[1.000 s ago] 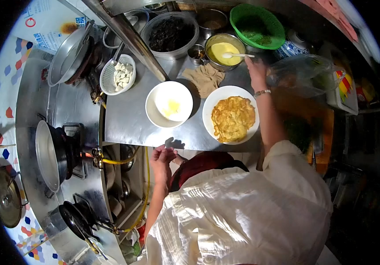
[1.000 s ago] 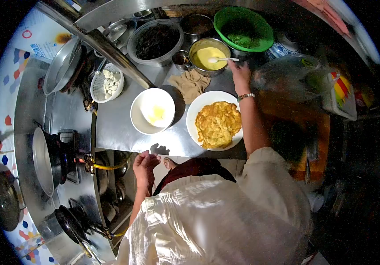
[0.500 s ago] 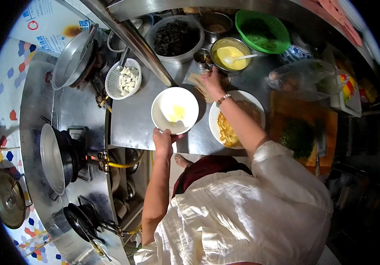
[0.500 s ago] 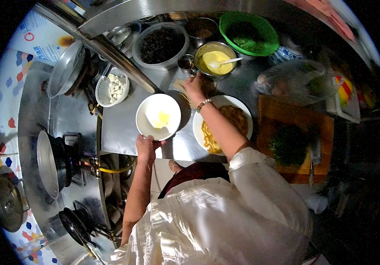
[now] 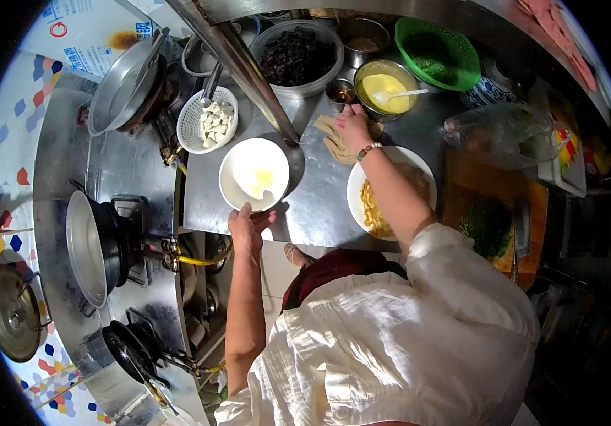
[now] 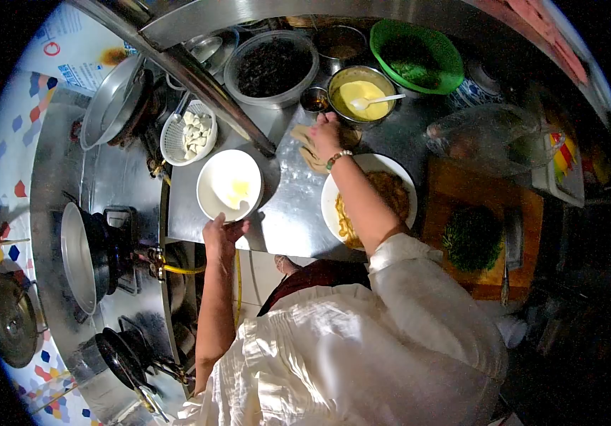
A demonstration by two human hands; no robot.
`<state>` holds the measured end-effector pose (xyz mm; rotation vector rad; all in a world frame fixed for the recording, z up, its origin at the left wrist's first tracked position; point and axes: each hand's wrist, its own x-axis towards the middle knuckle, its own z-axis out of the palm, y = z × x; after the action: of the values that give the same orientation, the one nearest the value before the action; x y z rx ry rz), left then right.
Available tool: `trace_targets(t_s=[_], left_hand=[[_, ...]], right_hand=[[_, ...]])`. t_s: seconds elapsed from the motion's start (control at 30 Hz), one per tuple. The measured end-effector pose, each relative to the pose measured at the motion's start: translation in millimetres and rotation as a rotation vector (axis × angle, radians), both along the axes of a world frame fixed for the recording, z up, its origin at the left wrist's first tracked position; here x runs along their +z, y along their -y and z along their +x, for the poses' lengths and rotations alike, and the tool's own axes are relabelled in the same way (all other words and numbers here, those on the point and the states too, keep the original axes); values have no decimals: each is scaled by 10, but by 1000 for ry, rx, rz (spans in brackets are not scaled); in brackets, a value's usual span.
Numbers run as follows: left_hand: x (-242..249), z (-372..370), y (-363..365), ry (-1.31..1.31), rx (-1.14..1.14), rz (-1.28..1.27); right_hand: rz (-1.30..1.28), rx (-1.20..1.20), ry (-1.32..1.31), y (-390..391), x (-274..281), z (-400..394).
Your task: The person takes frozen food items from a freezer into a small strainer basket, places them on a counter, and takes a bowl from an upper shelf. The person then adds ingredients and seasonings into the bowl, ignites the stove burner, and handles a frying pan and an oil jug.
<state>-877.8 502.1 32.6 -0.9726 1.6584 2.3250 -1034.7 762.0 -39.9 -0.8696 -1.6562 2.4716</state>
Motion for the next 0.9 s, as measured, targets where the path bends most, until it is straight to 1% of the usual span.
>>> trace_targets(t_s=[0.03,0.07,0.1,0.13,0.17,0.2,0.23,0.27,0.3,0.33,0.37,0.4,0.43,0.47,0.5,0.57,0.6,0.67,0.7,0.77,0.8,0.83,0.9], left_hand=[[46,38,-20,27,17,48],[62,97,-46,73,65,39],[67,170,-89,118,111,29],[-29,256,-143,135,114,-37],[96,339,-316,72,13,-103],[157,356,-494,83,-113,-74],[1,348,-599,4,-253,6],[-3,226,-757,-103,-459,-131],[9,36,-868,-161,-699,-393],[-183,-162,-982,-292,-741,-574],[-199,-380,-1132,-351,-754,-706],[-385,-600,-1253,-471,-722,-765],[-776,-884,-1328,-583,-752,-718],[-909,-1060,-1458,-441,-742,-515],[-924,-1140,-1616,-440,-742,-515],[-836,-1223,-1886,-343,-760,-370],[-783,-1242,-1921,-338,-760,-366],[-622,-1207,-1964,-238,-826,-67],[-550,-1177,-1915,-234,-826,-69],[-411,-1112,-1693,-214,-757,-2],[-367,-1021,-1599,-281,-640,-293],[-332,-943,-1498,-252,-484,-268],[-80,-730,-1366,-422,-247,-223]], right_hand=[[-57,35,-31,-31,-6,42],[-56,38,-30,-63,-17,75],[-51,96,-19,-101,-25,105],[-46,152,-11,-125,-32,122],[-46,149,-14,-135,-32,126],[-37,166,-7,-142,-36,131],[-28,184,0,-146,-35,132],[-33,194,1,-150,-26,131],[-33,192,0,-157,-20,137],[-27,209,-1,-165,23,142],[-19,229,-6,-170,56,135],[20,276,-76,-198,57,143],[11,250,-50,-179,195,180],[23,272,-76,-199,232,202],[33,294,-99,-218,259,229],[55,281,-97,-225,373,309],[75,268,-94,-236,436,344],[77,293,-104,-276,516,405],[77,314,-126,-286,560,434],[101,332,-173,-295,612,497],[114,359,-217,-304,608,527],[125,387,-255,-285,593,576],[141,394,-287,-184,608,702]])
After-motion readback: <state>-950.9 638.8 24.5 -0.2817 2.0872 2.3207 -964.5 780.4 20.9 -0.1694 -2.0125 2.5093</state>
